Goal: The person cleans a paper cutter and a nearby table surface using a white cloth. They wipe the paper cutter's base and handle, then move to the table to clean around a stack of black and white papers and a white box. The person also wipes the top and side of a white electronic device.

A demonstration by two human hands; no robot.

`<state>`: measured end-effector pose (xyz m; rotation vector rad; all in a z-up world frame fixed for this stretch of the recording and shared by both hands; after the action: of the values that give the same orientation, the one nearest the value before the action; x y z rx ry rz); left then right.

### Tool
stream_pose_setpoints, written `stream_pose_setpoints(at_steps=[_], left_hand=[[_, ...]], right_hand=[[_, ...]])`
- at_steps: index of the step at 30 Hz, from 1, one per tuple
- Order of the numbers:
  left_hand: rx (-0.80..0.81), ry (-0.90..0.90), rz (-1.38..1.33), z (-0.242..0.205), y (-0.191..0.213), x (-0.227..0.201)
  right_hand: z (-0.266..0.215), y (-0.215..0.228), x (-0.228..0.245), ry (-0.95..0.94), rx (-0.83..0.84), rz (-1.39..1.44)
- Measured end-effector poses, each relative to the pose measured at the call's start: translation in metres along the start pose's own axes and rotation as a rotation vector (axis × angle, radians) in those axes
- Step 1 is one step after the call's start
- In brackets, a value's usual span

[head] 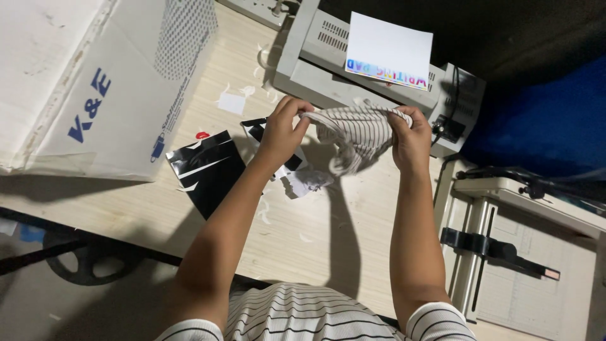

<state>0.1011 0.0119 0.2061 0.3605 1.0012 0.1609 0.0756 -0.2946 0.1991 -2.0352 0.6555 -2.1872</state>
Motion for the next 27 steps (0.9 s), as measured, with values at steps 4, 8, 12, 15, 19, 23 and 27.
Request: stream_pose_setpoints(at_steps=[4,8,12,15,19,23,27], left_hand=[[0.046,0.174,-0.172,0.010,-0.020,-0.016],[0.052,0.200,-0.167,0.015,-0.042,-0.034],[0.039,0.130,-0.077,0.023,-0.051,-0.048],[0.039,0.140,-0.047,0.030,-0.055,-0.058],[0.060,0.270,-0.132,0.038,-0.065,-0.057],[0.082,0.292,-0.132,0.045,-0.046,-0.039],[0.327,0.229,0.034,0.044,-0.022,-0.032]], right_hand=[[0.004,0.022,-0.027,-0.021,-0.092,-0.043],[-0.009,0.011,-0.043,-0.071,-0.095,-0.157],[-0.039,-0.024,-0.013,0.189,0.037,-0.510],[-0.057,-0.045,-0.008,0.383,0.062,-0.811],[-0.060,-0.043,-0.053,0.303,0.006,-0.879],[-0.027,0.066,-0.123,0.031,-0.087,-0.879],[-0.019,0.089,-0.054,-0.147,-0.097,-0.666]])
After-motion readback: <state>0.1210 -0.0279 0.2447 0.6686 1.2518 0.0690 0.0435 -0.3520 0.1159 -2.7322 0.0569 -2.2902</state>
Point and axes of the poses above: each hand's wrist, its own z-axis towards the middle knuckle, its own y-axis out of the back of the hand, x = y × z, the point moved 6 cm from there along z, towards the middle knuckle, and after that the axes turned 7 degrees about z, right-handed, at the moved point
